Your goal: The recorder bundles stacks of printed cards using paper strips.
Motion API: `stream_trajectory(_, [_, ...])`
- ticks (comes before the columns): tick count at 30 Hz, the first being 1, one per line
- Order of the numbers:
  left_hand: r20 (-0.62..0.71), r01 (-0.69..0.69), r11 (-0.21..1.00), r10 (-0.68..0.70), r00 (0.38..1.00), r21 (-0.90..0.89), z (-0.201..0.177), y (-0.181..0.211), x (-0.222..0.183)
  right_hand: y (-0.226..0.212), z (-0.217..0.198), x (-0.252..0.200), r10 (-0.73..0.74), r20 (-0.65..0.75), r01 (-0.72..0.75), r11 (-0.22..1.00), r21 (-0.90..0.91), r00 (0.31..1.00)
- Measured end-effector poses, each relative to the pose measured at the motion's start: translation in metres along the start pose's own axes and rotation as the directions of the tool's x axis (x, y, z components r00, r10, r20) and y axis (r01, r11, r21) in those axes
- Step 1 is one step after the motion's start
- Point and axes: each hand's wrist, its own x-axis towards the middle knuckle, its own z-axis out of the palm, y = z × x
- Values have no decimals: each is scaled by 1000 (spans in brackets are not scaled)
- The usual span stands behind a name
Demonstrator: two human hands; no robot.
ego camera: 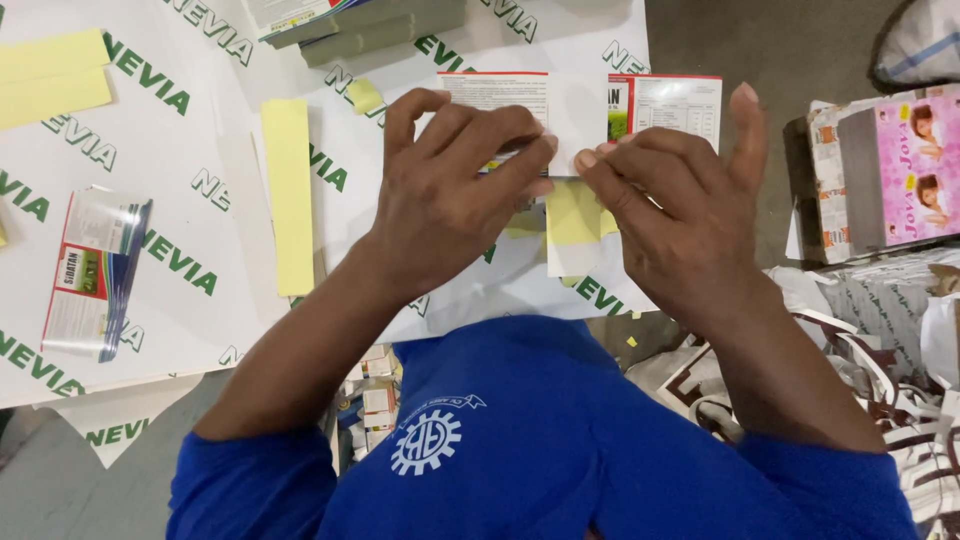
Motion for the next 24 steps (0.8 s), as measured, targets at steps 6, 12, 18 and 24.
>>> stream_trajectory(6, [76, -99, 995, 98, 992, 17, -5, -11, -5, 8, -3, -20, 66, 154, -96, 976, 195, 986])
stream_trajectory(12, [161, -167, 985, 171, 972, -40, -5, -17, -1, 2, 19, -37, -79, -27, 82, 981, 173, 997])
stream_trajectory(18, [196, -206, 976, 215, 957, -66, 6, -22, -1, 8, -2, 11, 0, -136, 41, 954, 297, 991])
stream_trajectory(24, [202, -133, 982, 159, 966, -135, 11, -24, -4, 26, -11, 51, 118, 60, -132, 875, 465, 991])
